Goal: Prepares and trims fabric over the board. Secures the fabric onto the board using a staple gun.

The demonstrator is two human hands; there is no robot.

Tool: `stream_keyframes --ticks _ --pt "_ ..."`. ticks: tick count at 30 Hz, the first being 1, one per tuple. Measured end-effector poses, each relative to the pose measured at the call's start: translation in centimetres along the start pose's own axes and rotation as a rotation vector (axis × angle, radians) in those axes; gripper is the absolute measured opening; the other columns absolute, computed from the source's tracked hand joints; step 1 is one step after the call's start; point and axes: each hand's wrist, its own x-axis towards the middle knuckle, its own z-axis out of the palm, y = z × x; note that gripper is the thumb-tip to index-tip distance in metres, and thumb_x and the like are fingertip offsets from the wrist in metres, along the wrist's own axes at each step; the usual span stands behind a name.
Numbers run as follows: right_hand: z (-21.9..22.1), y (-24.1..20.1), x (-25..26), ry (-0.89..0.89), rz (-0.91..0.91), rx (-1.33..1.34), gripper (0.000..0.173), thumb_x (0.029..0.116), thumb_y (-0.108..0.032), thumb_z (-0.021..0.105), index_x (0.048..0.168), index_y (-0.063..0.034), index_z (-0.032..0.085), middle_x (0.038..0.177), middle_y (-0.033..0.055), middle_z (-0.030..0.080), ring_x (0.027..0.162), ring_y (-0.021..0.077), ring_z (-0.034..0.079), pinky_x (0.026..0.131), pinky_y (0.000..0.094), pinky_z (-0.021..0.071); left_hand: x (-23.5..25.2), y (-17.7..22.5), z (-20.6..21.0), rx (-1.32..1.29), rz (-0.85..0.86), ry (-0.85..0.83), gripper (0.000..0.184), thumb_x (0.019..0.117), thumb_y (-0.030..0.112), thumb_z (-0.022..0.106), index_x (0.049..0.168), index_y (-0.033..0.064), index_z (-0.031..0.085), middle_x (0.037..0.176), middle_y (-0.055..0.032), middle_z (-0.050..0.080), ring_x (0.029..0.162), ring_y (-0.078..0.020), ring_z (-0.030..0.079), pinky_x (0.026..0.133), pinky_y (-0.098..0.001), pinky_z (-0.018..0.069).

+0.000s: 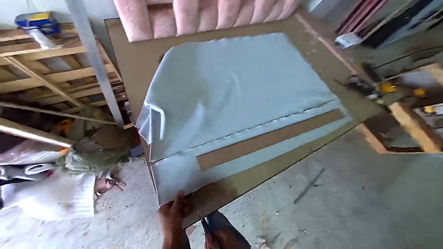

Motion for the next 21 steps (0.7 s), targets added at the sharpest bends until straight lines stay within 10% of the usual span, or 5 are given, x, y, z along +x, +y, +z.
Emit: stream_keyframes --ticks 10,21 --pt "2.2 -1.1 3.8 0.11 0.029 0.227 0.044 0.0938 -0.05 0.07 0.074 -0.0103 0.064 0.064 -0.0003 0.061 0.051 0.0081 0.054 0.046 0.0239 0.0439 0.7 0.1 -1.0 0.036 0.01 -0.049 0.028 0.0985 0.015 0.07 0.08 -0.0071 0.068 0.066 -0.0143 0.069 0.05 -0.0183 0.062 0.051 -0.0308 0.056" --pt "1.9 -4.5 6.1 0.151 0.046 0.213 0.045 0.0951 -0.054 0.068 0.085 -0.0095 0.063 0.068 0.0002 0.06 0.053 0.0096 0.056 0.049 0.0245 0.0468 0.4 1.2 -1.5 0.056 0.045 -0.124 0.031 0.0987 0.014 0.069 0.076 -0.0075 0.07 0.062 -0.015 0.067 0.049 -0.0178 0.061 0.051 -0.0304 0.0549"
